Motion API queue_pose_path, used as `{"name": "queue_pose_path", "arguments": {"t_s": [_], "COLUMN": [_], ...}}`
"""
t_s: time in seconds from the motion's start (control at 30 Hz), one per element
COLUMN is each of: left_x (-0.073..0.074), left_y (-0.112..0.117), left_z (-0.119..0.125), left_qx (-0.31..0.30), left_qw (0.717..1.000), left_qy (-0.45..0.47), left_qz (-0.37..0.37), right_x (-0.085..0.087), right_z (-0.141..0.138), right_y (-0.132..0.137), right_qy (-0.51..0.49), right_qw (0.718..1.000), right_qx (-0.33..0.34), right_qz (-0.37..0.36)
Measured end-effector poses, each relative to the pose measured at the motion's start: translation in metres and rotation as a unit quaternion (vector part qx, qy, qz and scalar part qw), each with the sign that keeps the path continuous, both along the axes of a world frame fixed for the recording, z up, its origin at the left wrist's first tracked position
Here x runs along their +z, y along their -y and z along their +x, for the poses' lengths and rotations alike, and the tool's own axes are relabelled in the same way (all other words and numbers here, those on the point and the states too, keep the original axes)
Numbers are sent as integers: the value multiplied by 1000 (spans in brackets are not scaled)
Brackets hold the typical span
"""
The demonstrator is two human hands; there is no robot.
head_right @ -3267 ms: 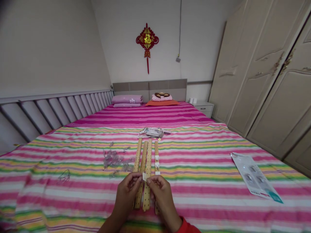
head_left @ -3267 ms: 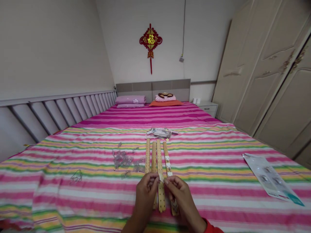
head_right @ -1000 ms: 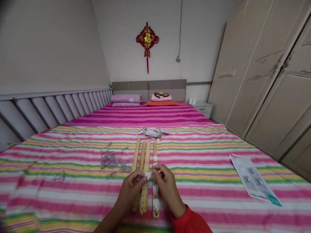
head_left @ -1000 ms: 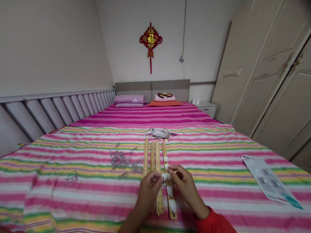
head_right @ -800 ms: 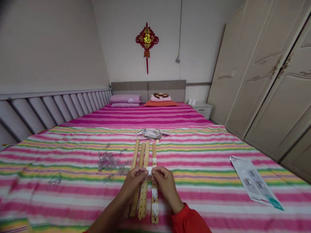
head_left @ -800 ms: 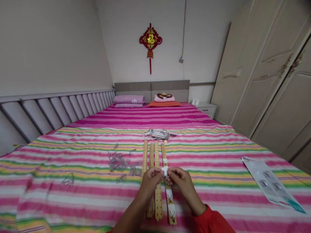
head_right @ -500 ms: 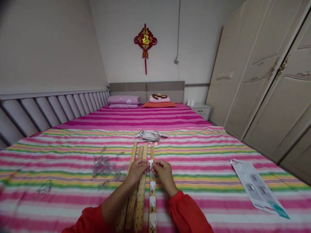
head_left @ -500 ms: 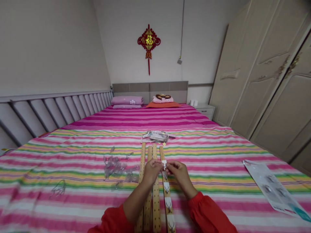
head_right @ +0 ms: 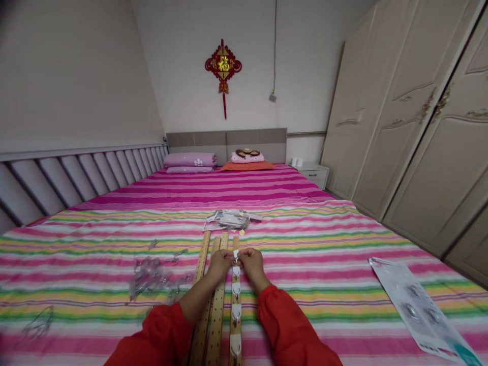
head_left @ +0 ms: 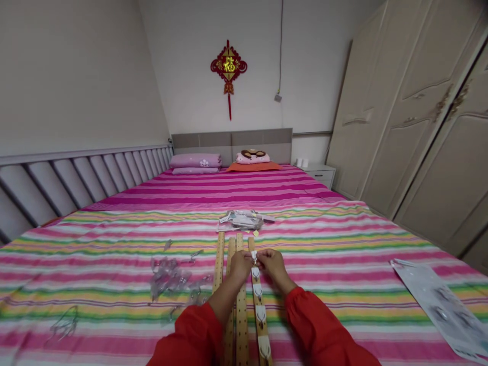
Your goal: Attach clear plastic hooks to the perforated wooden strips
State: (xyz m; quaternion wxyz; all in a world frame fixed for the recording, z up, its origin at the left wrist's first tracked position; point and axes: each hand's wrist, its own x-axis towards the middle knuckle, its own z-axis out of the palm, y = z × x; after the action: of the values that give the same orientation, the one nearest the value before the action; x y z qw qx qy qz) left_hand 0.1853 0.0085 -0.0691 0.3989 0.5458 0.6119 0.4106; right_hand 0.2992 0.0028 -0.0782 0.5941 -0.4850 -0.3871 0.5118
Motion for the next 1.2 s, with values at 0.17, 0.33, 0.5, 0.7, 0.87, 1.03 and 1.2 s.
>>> {"name": "queue_pose_path", "arguments": {"t_s": [0.17, 0.33, 0.5, 0.7, 0.87, 1.03, 1.2], "left_x": [-5, -4, -1, 6, 12, 12, 12], "left_y": [-4, -3, -3, 0, 4, 5, 9], "left_z": [1, -1, 0, 3, 5, 7, 9], "left_qx": [-10, -25, -37, -56, -73, -82, -74], "left_qw": [999, 994, 987, 976, 961, 948, 944], "left_qy": [-52, -103, -154, -211, -265, -308, -320], "left_qz": [-11, -13, -13, -9, -5, -2, -16], "right_x": [-13, -18, -23, -27, -29, -31, -35], "right_z": [-1, -3, -4, -3, -2, -2, -1], "right_y": [-9, -13, -16, -15, -14, -14, -16], "right_qy": [1, 4, 13, 19, 20, 17, 13], "right_qw": [1000, 1000, 1000, 999, 999, 999, 999], "right_qx": [-8, -12, -22, -24, -26, -27, -28], "right_qz": [-16, -16, -16, -17, -17, -16, -24]}}
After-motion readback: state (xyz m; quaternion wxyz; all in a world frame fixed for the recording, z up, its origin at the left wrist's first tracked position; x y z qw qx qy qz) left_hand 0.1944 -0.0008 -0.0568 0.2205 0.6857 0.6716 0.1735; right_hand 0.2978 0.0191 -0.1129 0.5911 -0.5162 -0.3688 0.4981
